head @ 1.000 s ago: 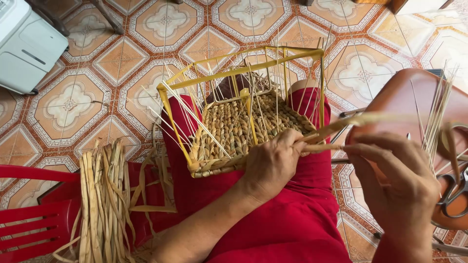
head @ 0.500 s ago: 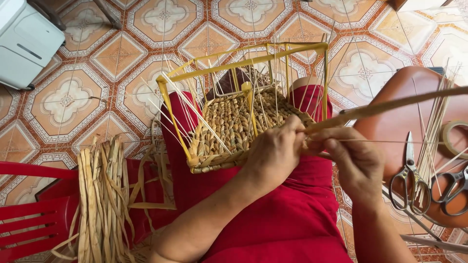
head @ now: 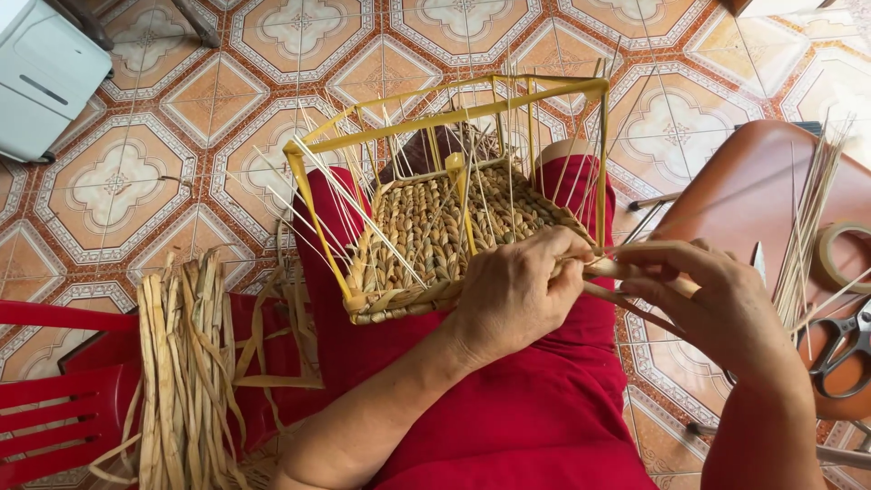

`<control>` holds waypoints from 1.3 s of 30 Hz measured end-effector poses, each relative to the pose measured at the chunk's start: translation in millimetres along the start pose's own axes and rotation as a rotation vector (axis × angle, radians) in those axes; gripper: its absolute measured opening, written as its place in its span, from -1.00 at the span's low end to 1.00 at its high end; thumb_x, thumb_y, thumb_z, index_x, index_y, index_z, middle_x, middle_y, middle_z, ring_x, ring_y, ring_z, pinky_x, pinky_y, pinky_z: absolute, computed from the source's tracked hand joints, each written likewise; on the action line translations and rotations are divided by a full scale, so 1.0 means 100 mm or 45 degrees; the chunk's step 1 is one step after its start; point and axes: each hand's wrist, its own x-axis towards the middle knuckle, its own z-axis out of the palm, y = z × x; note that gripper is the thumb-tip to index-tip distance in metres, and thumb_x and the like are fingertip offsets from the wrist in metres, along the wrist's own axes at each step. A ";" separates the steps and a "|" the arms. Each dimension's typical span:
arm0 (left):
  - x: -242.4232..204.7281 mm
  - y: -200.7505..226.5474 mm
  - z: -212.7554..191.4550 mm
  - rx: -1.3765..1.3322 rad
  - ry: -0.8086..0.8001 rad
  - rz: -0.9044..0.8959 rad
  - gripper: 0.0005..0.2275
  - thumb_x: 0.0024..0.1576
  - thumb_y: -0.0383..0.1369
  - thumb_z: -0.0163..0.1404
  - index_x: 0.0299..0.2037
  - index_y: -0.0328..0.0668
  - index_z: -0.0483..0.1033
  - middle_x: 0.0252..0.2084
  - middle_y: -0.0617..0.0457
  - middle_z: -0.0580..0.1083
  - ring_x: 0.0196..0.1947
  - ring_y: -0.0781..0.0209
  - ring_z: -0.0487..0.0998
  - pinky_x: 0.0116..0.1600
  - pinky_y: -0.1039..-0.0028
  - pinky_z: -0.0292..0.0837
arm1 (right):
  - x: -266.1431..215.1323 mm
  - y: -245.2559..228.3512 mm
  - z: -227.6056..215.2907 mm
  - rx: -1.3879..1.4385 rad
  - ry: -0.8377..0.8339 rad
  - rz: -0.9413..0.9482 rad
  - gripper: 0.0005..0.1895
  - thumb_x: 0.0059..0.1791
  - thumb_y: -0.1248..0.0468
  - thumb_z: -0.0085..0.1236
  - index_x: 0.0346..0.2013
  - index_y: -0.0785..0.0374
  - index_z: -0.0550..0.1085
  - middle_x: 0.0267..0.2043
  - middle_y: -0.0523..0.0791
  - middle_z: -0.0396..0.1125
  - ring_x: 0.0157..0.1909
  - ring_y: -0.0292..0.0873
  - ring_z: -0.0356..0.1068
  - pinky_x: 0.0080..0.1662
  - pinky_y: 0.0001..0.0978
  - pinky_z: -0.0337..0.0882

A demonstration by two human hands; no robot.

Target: Construct a basket by weaving dried plant fibers around a bamboo or wooden frame.

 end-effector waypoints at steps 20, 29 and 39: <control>-0.20 0.22 -0.17 0.171 0.319 0.107 -0.68 0.11 -0.19 0.17 -0.20 -0.30 0.40 -0.45 0.00 0.51 -0.62 0.35 0.52 -0.51 0.53 0.51 | -0.03 0.19 0.24 0.066 0.206 0.097 -0.74 -0.13 0.21 0.40 -0.22 0.21 0.60 -0.35 -0.13 0.43 -0.35 -0.20 0.40 -0.29 -0.31 0.39; 0.04 0.00 0.02 -0.049 0.078 -0.084 -0.91 0.29 -0.39 0.04 -0.15 -0.24 0.49 -0.44 0.08 0.59 -0.56 0.34 0.64 -0.53 0.57 0.56 | -0.40 0.05 0.24 0.151 0.157 -0.516 -0.66 -0.09 0.31 0.29 -0.01 0.07 0.60 -0.33 -0.15 0.32 -0.22 -0.15 0.32 -0.06 -0.17 0.36; -0.12 -0.04 0.17 0.189 0.020 0.011 -0.87 0.26 -0.41 0.10 -0.18 -0.35 0.47 -0.49 -0.05 0.57 -0.66 0.29 0.57 -0.64 0.53 0.46 | 0.21 -0.13 0.44 1.107 0.344 -0.012 -0.83 0.08 0.51 0.10 -0.04 0.39 0.40 -0.08 -0.12 0.39 -0.02 -0.32 0.46 -0.01 -0.47 0.54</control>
